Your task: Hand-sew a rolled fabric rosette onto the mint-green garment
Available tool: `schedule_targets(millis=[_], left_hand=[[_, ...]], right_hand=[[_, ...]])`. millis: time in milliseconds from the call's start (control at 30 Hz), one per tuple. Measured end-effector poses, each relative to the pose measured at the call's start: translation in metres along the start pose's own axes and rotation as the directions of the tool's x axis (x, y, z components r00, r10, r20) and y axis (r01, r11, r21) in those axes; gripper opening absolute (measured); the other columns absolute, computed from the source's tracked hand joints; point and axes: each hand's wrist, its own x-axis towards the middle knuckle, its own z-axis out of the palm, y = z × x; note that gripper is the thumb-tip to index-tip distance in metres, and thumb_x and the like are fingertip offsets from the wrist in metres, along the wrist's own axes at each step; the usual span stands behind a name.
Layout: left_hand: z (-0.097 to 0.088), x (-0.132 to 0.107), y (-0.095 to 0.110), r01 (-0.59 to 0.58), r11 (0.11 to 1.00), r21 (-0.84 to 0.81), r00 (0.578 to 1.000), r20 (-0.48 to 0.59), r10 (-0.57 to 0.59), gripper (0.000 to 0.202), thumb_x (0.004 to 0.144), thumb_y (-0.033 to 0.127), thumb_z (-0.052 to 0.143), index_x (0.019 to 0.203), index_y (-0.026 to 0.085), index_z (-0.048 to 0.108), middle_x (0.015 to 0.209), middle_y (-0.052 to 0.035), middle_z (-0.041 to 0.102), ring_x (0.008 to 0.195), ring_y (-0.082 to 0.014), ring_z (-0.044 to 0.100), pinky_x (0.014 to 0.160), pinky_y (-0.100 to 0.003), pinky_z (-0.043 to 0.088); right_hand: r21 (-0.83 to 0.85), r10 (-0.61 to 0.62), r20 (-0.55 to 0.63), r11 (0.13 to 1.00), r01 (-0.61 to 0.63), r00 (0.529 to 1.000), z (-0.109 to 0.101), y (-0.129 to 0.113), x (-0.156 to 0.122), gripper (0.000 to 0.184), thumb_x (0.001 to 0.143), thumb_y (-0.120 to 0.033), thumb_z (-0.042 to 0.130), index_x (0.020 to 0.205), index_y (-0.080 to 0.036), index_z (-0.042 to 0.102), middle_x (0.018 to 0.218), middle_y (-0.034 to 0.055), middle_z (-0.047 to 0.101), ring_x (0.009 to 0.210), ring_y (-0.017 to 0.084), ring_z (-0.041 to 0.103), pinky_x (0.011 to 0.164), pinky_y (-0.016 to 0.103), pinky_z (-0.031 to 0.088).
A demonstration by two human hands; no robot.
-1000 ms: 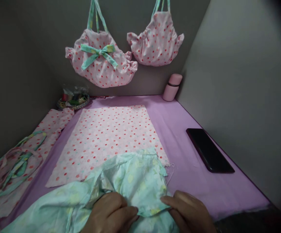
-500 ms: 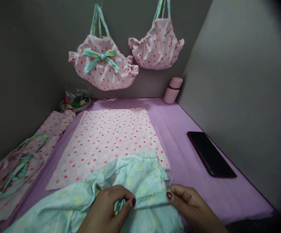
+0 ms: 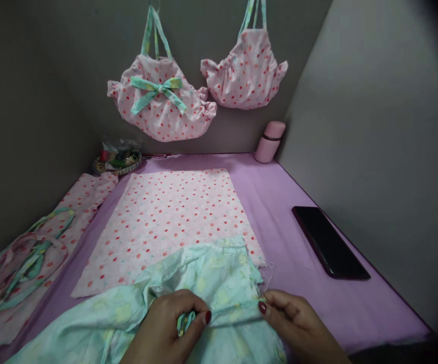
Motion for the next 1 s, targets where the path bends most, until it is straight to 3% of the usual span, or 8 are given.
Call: schedule_targets(millis=[200, 300, 433, 533, 667, 867, 1000], left_hand=[[-0.007, -0.002, -0.003, -0.012, 1.0, 0.008, 0.999, 0.05, 0.011, 0.018, 0.085, 0.027, 0.048, 0.077, 0.022, 0.064, 0.075, 0.0006, 0.067, 0.07, -0.0136, 0.063, 0.064, -0.021, 0.046], [-0.015, 0.001, -0.004, 0.028, 0.998, 0.048, 0.999, 0.041, -0.03, 0.021, 0.086, 0.03, 0.047, 0.076, 0.022, 0.063, 0.075, 0.0007, 0.067, 0.072, -0.0138, 0.063, 0.066, -0.021, 0.047], [-0.032, 0.011, -0.007, 0.029, 0.997, 0.072, 0.999, -0.038, -0.026, 0.023, 0.086, 0.034, 0.045, 0.078, 0.022, 0.063, 0.076, 0.0005, 0.067, 0.072, -0.0146, 0.063, 0.065, -0.022, 0.046], [-0.047, 0.025, -0.01, 0.055, 0.996, 0.071, 0.989, -0.143, -0.044, 0.024, 0.086, 0.034, 0.045, 0.077, 0.021, 0.063, 0.077, -0.0003, 0.067, 0.074, -0.0156, 0.062, 0.067, -0.023, 0.045], [-0.061, 0.044, -0.019, 0.115, 0.988, 0.103, 0.96, -0.267, -0.084, 0.021, 0.084, 0.027, 0.048, 0.078, 0.018, 0.065, 0.08, -0.003, 0.069, 0.077, -0.0173, 0.062, 0.072, -0.025, 0.044], [-0.056, 0.057, -0.039, 0.205, 0.971, 0.124, 0.924, -0.352, -0.15, 0.018, 0.078, 0.024, 0.052, 0.077, 0.019, 0.07, 0.081, -0.0031, 0.072, 0.078, -0.0189, 0.063, 0.072, -0.027, 0.044], [-0.051, 0.058, -0.045, 0.222, 0.968, 0.117, 0.923, -0.346, -0.169, 0.018, 0.077, 0.025, 0.053, 0.079, 0.021, 0.071, 0.083, -0.0029, 0.072, 0.079, -0.0197, 0.064, 0.073, -0.029, 0.044]], right_hand=[[-0.026, -0.054, -0.074, 0.998, 0.052, 0.996, -0.001, 0.0, 0.0, 0.033, 0.077, -0.048, 0.06, 0.072, -0.015, 0.061, 0.06, -0.0023, 0.048, 0.056, 0.011, 0.043, 0.052, 0.02, 0.033], [0.019, -0.061, -0.148, 0.998, 0.065, 0.987, -0.004, -0.011, 0.004, 0.031, 0.078, -0.051, 0.059, 0.08, -0.02, 0.057, 0.067, -0.0036, 0.047, 0.056, 0.01, 0.04, 0.05, 0.017, 0.033], [-0.059, -0.118, -0.15, 0.992, 0.111, 0.982, -0.011, -0.036, 0.016, 0.032, 0.082, -0.051, 0.053, 0.076, -0.02, 0.051, 0.061, -0.007, 0.036, 0.049, 0.007, 0.027, 0.044, 0.016, 0.025], [-0.142, -0.235, -0.089, 0.965, 0.221, 0.968, -0.014, -0.052, 0.032, 0.029, 0.084, -0.047, 0.052, 0.077, -0.019, 0.055, 0.065, -0.005, 0.041, 0.054, 0.009, 0.034, 0.049, 0.017, 0.03], [-0.252, -0.262, -0.019, 0.935, 0.249, 0.965, -0.013, -0.059, 0.06, 0.026, 0.086, -0.043, 0.051, 0.083, -0.019, 0.06, 0.065, -0.0028, 0.049, 0.054, 0.011, 0.043, 0.049, 0.019, 0.035], [-0.588, -0.44, 0.013, 0.723, 0.363, 0.898, -0.013, -0.053, 0.115, 0.024, 0.085, -0.04, 0.05, 0.085, -0.019, 0.063, 0.084, 0.0047, 0.064, 0.076, 0.02, 0.06, 0.064, 0.024, 0.046], [-0.708, -0.462, 0.07, 0.602, 0.371, 0.884, -0.015, -0.046, 0.151, 0.025, 0.084, -0.039, 0.049, 0.084, -0.02, 0.065, 0.087, 0.0068, 0.066, 0.079, 0.022, 0.063, 0.067, 0.027, 0.049]])
